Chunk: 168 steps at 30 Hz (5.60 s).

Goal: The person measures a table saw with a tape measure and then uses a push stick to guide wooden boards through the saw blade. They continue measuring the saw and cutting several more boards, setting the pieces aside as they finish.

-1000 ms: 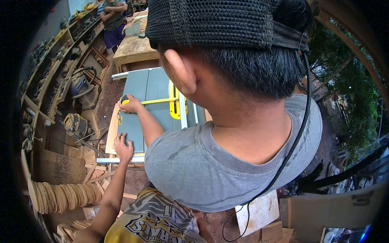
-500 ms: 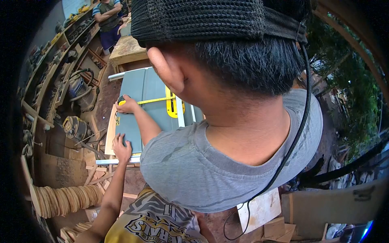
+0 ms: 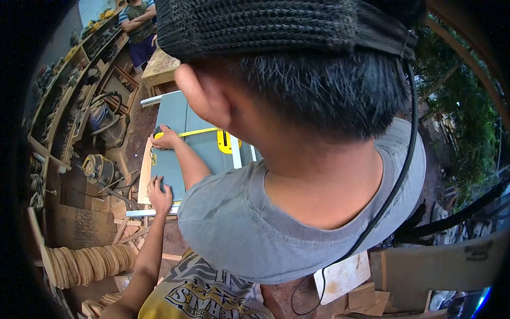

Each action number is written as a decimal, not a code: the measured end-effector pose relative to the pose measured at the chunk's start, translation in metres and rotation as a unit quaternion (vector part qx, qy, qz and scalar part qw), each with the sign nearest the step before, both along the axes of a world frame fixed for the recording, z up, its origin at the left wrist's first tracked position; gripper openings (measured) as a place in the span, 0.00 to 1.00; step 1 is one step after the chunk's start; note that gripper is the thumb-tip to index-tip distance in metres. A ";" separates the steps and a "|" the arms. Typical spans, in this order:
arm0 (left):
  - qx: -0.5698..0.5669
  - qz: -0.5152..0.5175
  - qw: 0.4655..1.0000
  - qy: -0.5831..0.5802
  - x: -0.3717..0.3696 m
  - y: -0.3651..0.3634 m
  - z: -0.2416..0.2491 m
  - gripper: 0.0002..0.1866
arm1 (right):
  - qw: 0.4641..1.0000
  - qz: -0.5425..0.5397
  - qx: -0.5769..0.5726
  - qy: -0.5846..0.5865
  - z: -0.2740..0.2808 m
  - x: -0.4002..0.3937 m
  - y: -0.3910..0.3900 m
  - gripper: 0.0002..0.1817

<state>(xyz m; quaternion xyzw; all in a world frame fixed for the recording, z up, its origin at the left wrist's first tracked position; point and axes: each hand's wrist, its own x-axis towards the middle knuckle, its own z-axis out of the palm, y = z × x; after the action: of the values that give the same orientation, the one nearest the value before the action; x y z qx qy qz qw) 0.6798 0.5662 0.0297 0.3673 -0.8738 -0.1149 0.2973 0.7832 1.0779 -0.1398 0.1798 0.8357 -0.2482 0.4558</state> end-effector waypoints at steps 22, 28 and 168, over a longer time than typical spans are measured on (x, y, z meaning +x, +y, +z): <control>0.003 0.003 1.000 -0.001 0.000 0.001 0.001 0.22 | 0.999 -0.002 -0.034 0.028 -0.016 -0.008 -0.003 0.30; -0.001 0.002 1.000 0.004 0.000 0.000 -0.002 0.21 | 0.998 0.018 -0.051 0.026 -0.059 0.004 0.009 0.25; 0.511 -0.070 0.779 0.357 0.056 0.197 0.127 0.40 | 0.786 0.018 -0.578 0.218 0.292 -0.227 -0.190 0.33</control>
<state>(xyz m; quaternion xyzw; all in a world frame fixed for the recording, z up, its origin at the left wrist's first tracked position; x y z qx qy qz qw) 0.7357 0.7627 0.1571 0.3360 -0.5416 -0.6875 0.3482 0.5564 0.8881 0.1518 -0.1912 0.6158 -0.7097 0.2840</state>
